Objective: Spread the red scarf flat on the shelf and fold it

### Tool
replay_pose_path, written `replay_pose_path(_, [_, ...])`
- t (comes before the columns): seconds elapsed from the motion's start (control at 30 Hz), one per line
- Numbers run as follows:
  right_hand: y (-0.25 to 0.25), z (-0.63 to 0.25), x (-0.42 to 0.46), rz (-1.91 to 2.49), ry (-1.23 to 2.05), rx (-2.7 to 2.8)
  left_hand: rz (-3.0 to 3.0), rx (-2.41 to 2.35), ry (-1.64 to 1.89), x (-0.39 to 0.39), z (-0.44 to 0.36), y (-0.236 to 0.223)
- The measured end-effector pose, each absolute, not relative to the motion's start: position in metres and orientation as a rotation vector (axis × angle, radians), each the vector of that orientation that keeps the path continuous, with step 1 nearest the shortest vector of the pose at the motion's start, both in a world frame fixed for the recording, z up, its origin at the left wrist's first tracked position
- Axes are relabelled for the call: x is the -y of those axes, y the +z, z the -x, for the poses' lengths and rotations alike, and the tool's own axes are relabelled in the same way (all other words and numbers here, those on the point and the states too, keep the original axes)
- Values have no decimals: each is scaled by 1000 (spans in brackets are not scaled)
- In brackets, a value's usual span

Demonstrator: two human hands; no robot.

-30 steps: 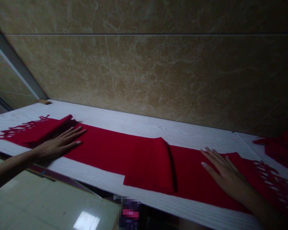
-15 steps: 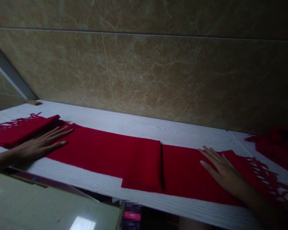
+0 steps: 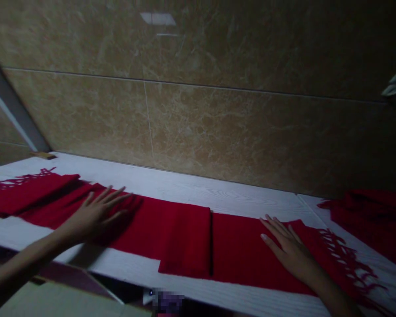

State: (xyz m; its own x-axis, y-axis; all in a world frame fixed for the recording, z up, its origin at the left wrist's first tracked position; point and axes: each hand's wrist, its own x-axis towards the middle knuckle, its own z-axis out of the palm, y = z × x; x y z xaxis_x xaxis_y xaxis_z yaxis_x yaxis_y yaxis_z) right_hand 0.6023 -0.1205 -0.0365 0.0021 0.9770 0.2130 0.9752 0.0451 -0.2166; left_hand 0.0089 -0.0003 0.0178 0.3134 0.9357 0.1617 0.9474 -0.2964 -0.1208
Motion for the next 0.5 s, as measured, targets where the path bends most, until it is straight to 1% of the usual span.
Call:
replay_pose_path(0.1, [-40,-605,119,1979,-11,2027,2718,1684,-96,24,-84,13])
replay_pose_path(0.2, [-42,-607,119,1982,-12,2026,2803,1636,-118,36,-115,7])
replay_pose_path(0.3, [-40,-606,121,1988,-1,2017,2756,1632,-65,32,-98,0])
replay_pose_path(0.5, [-41,-606,118,2002,19,1997,2640,1725,7,10,-10,7])
